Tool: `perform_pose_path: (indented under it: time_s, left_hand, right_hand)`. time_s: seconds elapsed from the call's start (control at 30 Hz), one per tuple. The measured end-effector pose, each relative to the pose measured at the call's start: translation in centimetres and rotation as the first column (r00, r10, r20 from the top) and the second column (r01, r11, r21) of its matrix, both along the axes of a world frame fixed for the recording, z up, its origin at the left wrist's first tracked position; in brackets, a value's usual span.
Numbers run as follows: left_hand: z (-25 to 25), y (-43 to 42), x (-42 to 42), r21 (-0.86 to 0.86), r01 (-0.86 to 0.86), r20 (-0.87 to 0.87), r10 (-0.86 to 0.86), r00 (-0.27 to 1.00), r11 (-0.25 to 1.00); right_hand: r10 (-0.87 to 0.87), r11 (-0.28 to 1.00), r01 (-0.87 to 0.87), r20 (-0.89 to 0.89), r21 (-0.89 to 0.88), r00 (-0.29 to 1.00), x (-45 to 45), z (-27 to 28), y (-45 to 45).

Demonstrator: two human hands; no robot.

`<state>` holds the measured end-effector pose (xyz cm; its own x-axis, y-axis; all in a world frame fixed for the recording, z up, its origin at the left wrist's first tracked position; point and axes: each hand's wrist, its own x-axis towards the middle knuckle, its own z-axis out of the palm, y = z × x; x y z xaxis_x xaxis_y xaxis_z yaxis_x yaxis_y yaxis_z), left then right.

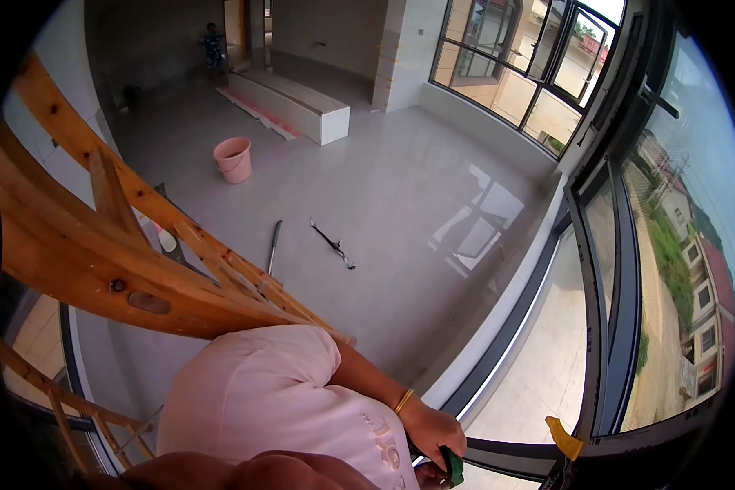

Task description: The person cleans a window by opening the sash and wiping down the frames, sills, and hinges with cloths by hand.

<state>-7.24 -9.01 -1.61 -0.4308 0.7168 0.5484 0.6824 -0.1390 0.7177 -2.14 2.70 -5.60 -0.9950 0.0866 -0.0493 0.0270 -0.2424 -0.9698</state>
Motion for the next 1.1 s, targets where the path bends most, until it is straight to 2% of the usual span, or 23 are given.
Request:
perform_pose_path:
  time_s: [0.27, 0.7, 0.9, 1.03, 1.07, 1.1]
  left_hand:
    - [0.2, -0.6, 0.1, 0.128, -0.037, 0.016, 0.035, 0.999, 0.991]
    - [1.4, -0.2, 1.0, 0.203, 0.019, 0.055, -0.031, 0.998, 0.979]
    - [0.8, 0.0, 1.1, 0.178, 0.038, -0.037, -0.031, 0.999, 0.983]
    - [2.8, -0.5, 1.4, 0.169, 0.105, -0.104, -0.088, 0.991, 0.98]
    - [3.3, -0.2, 1.4, 0.23, 0.088, -0.166, -0.049, 0.985, 0.969]
    - [3.9, -0.5, 1.4, 0.162, 0.1, -0.218, -0.063, 0.974, 0.982]
  right_hand:
    - [-0.01, 0.989, 0.02, 0.068, -0.146, 0.998, 0.1, -0.3, 0.4]
    - [-0.058, 0.946, 0.095, 0.128, -0.309, 0.99, 1.3, -0.3, 1.7]
    - [-0.112, 0.88, 0.167, 0.147, -0.445, 0.983, 3.1, -0.5, 5.0]
    - [-0.229, 0.714, 0.241, 0.107, -0.657, 0.968, 8.6, -0.1, 8.9]
    - [-0.257, 0.682, 0.227, 0.064, -0.695, 0.964, 10.0, 0.5, 8.9]
    - [-0.276, 0.804, 0.21, -0.036, -0.556, 0.961, 10.6, 2.9, 7.4]
